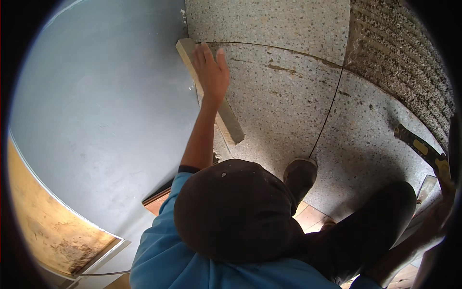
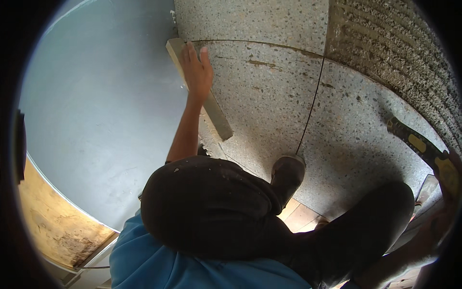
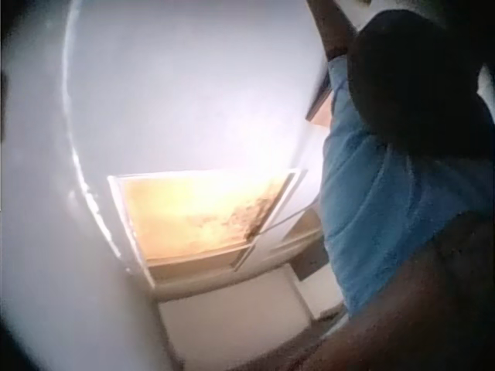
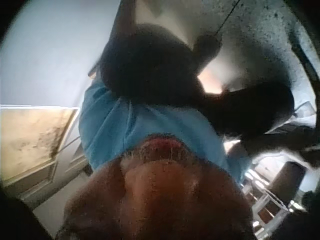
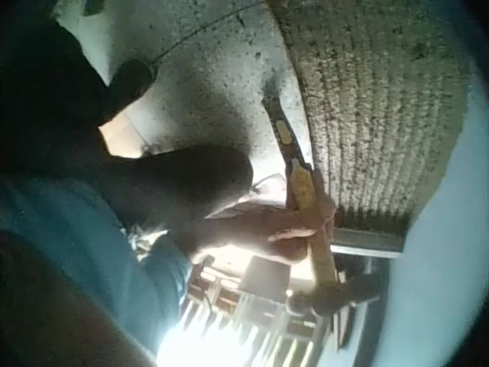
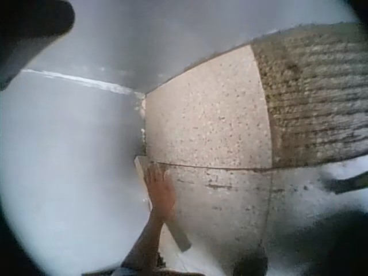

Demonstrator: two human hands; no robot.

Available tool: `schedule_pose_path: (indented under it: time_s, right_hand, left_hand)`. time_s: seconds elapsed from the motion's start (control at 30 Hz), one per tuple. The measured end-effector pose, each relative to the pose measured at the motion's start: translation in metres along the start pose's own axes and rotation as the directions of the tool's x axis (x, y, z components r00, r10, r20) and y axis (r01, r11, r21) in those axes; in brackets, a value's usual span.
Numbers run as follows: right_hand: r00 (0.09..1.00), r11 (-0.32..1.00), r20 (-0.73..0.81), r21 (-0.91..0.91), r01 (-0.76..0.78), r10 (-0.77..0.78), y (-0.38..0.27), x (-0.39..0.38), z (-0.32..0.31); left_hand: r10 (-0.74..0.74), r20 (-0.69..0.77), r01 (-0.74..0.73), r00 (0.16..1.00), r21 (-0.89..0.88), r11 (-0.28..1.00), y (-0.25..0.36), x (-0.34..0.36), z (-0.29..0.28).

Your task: Manually align and hammer tiles into place on a floor.

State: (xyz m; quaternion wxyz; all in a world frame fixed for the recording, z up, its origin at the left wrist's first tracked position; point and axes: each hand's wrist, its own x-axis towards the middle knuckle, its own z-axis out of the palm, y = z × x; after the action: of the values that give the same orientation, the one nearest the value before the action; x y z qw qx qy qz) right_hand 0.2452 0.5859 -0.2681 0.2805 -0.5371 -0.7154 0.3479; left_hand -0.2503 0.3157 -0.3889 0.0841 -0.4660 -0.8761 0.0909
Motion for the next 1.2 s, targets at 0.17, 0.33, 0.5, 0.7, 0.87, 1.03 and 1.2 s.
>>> schedule_pose_path:
  time_s: [0.17,0.33,0.5,0.7,0.87,1.03,1.2]
  right_hand:
    - [0.999,0.999,0.009,0.023,-0.031,0.030,0.010,0.001,-0.008]
    - [0.988,0.986,0.041,0.067,-0.150,0.148,0.027,0.009,-0.004]
    - [0.968,0.965,0.070,0.084,-0.248,0.242,0.040,0.012,0.003]
    - [0.945,0.938,0.073,0.122,-0.326,0.319,0.053,0.012,0.002]
    - [0.927,0.915,0.063,0.147,-0.376,0.371,0.061,0.013,-0.003]
    - [0.906,0.890,0.065,0.170,-0.422,0.417,0.065,0.015,-0.003]
    - [0.886,0.864,0.102,0.198,-0.463,0.451,0.072,0.016,-0.010]
  left_hand:
    - [-0.360,-0.077,0.362,0.930,0.009,0.932,-0.032,-0.006,-0.017]
    - [-0.521,0.136,0.536,0.843,-0.297,0.790,-0.008,-0.068,-0.041]
    - [-0.541,0.106,0.541,0.834,-0.345,0.767,-0.037,-0.059,-0.041]
    - [-0.261,0.420,0.460,0.869,-0.495,0.737,-0.091,0.040,0.004]
    - [-0.242,0.525,0.461,0.816,-0.339,0.820,-0.092,0.046,0.004]
    - [-0.184,0.514,0.385,0.838,-0.317,0.866,-0.101,0.052,0.011]
    - [-0.203,0.500,0.371,0.842,-0.263,0.891,-0.103,0.055,0.017]
